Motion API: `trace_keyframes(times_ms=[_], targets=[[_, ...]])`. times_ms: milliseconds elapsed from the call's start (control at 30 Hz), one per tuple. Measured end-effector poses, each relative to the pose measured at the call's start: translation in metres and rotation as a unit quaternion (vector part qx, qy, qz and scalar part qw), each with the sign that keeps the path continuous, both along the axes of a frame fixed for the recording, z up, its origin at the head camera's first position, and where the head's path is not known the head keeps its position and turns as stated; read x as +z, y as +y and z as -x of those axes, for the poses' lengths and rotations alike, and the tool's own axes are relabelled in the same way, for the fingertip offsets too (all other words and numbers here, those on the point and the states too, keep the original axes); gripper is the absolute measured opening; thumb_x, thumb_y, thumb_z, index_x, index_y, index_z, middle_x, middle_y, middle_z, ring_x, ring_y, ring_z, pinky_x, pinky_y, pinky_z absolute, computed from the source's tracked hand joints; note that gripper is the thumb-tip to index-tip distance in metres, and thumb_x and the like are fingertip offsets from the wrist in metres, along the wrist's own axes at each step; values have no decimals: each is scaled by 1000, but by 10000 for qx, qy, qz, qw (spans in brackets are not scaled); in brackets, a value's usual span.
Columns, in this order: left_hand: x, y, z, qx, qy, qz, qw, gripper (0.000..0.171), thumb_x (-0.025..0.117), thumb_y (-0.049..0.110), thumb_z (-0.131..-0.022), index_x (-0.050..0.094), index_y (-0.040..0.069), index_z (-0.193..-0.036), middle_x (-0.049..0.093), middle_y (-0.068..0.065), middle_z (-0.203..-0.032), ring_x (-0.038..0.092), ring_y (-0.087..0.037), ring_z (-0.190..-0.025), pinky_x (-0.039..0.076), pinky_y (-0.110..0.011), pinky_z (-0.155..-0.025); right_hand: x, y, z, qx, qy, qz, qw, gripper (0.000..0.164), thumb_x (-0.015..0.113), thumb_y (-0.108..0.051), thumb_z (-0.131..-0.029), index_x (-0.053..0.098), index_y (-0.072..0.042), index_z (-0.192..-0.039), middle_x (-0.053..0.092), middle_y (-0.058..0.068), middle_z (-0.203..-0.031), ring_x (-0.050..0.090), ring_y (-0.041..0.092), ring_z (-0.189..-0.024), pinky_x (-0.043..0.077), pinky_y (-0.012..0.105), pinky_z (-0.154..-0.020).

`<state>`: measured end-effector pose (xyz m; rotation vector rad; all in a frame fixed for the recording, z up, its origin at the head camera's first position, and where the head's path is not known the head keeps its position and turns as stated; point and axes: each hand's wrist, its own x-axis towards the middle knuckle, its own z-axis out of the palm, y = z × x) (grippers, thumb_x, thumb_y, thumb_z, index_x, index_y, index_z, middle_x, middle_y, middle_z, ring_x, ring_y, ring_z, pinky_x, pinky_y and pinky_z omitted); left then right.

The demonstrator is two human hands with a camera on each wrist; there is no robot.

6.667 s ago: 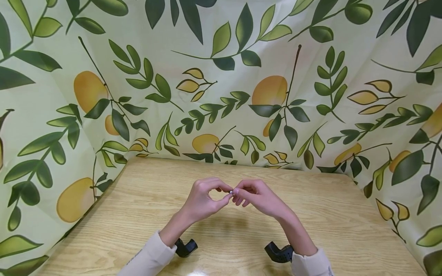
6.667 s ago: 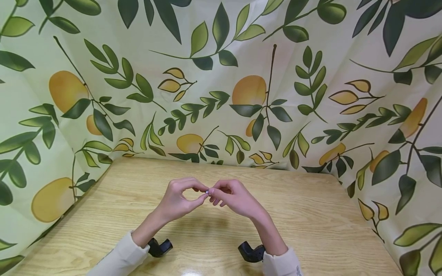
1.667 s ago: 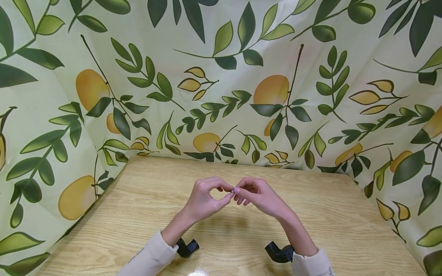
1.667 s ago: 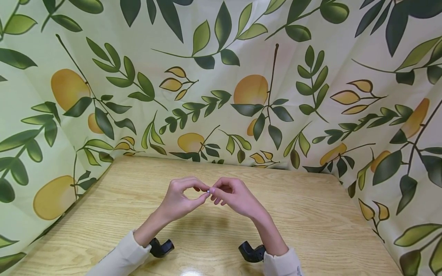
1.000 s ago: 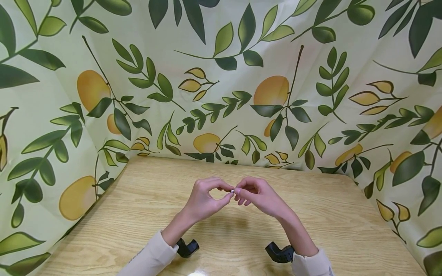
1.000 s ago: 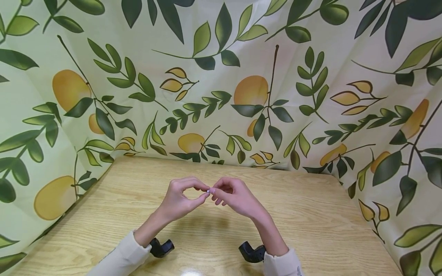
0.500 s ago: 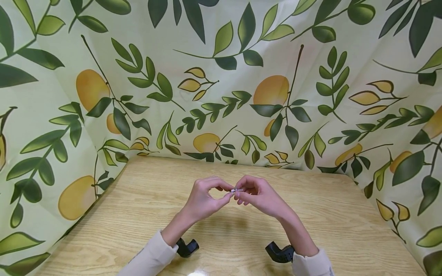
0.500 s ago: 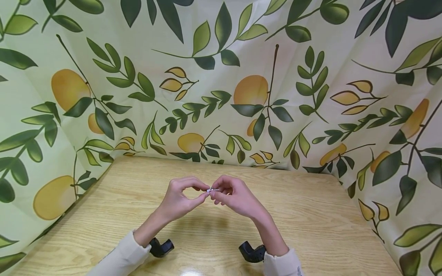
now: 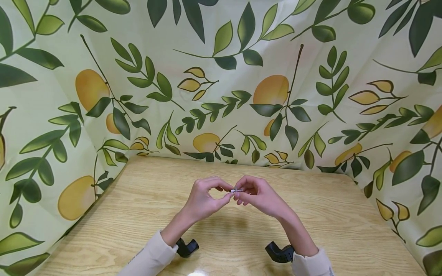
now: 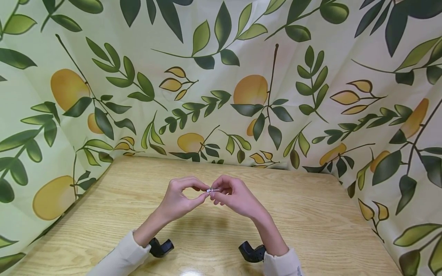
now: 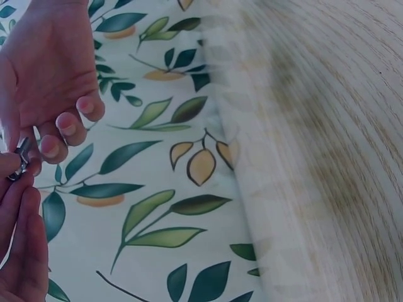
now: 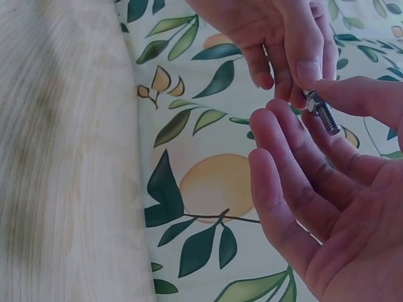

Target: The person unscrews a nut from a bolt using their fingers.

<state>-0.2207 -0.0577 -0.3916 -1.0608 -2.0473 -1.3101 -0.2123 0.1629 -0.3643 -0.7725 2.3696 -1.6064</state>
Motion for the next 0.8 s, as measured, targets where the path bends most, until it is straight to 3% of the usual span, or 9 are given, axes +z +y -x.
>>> trace_keyframes(times_ms=[133, 333, 500, 800], targets=[[-1, 1, 1, -51, 87, -50, 9999, 14, 83, 2, -81, 80, 11, -91, 80, 1, -86, 73, -10, -79, 62, -26, -74, -1, 0, 1, -20, 22, -66, 10000, 19, 67, -16, -99, 65, 0, -110, 73, 19, -96, 73, 32, -83, 64, 35, -73], [0, 1, 0, -64, 72, -51, 9999, 12, 83, 3, -81, 80, 11, -90, 80, 0, -86, 74, -20, -77, 61, -26, -73, -2, 1, 2, 37, 48, -25, 10000, 21, 64, -18, -102, 66, 2, -109, 73, 19, -95, 73, 21, -82, 64, 34, -74], [1, 1, 0, -67, -24, -28, 10000, 12, 84, 4, -81, 80, 11, -91, 80, 1, -87, 74, -15, -79, 62, -24, -74, -2, 0, 2, 7, 12, 28, 10000, 18, 67, -14, -100, 65, 0, -111, 73, 20, -96, 72, 17, -80, 65, 39, -75], [1, 1, -1, 4, 56, -14, 10000, 12, 83, 4, -81, 80, 11, -90, 80, 1, -86, 73, -13, -78, 61, -24, -73, 0, 1, 2, 2, -29, -118, 9999, 23, 64, -22, -103, 68, -1, -111, 74, 17, -96, 73, 30, -82, 63, 33, -73]])
